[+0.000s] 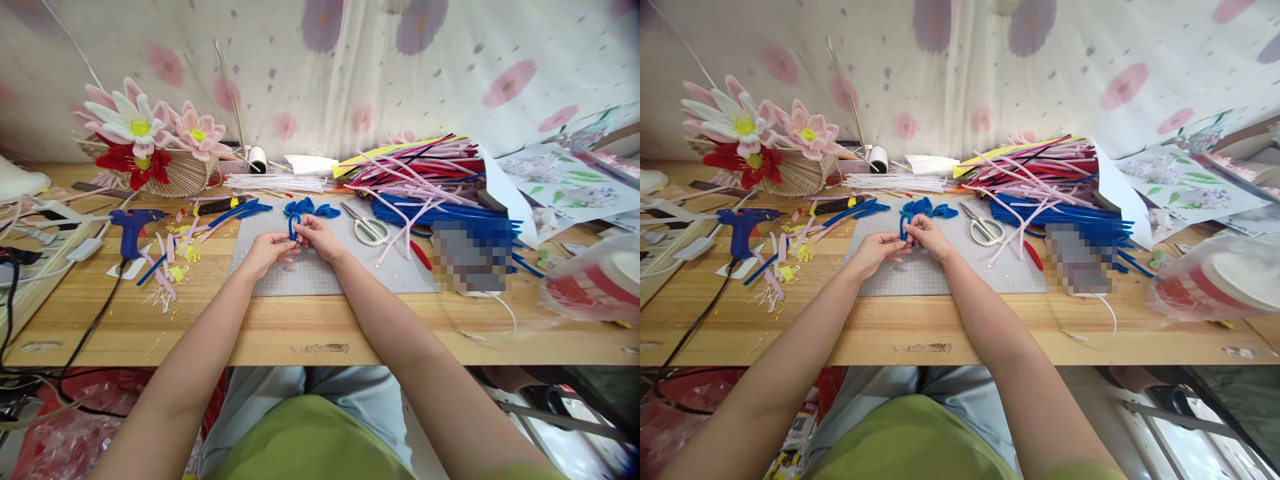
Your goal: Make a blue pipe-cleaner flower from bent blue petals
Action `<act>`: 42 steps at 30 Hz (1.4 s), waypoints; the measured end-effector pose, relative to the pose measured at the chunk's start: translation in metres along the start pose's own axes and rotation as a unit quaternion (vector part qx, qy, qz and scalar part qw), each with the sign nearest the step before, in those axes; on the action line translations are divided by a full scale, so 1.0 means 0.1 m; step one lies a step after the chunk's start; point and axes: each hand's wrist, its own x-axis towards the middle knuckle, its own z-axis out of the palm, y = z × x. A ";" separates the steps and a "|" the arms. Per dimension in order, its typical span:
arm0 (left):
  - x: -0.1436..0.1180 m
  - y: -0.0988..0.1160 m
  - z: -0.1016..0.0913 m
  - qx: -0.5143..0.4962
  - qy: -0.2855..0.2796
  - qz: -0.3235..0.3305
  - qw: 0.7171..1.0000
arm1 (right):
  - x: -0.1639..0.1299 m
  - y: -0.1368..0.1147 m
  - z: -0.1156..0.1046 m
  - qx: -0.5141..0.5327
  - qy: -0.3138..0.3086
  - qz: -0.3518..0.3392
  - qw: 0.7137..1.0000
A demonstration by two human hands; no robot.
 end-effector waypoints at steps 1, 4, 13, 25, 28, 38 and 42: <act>0.00 -0.01 0.00 0.004 -0.002 -0.001 1.000 | 0.00 0.00 0.00 -0.002 -0.002 -0.001 1.000; 0.02 -0.03 0.00 0.014 0.000 -0.004 1.000 | 0.00 0.01 0.01 -0.008 -0.010 -0.004 1.000; 0.00 0.02 -0.02 0.002 -0.027 0.010 1.000 | -0.01 -0.05 -0.05 0.117 0.000 0.002 0.993; 0.03 -0.06 0.04 -0.039 -0.110 -0.060 0.991 | -0.01 -0.08 -0.13 0.159 -0.059 0.093 0.981; 0.02 -0.07 0.05 -0.024 -0.116 -0.062 0.991 | -0.01 -0.10 -0.14 0.163 -0.056 0.113 0.979; 0.03 -0.11 0.07 0.011 -0.109 -0.048 0.993 | 0.01 -0.11 -0.16 0.218 0.000 0.122 0.968; 0.02 -0.10 0.09 0.017 -0.098 -0.052 0.994 | 0.02 -0.11 -0.17 0.213 0.007 0.118 0.970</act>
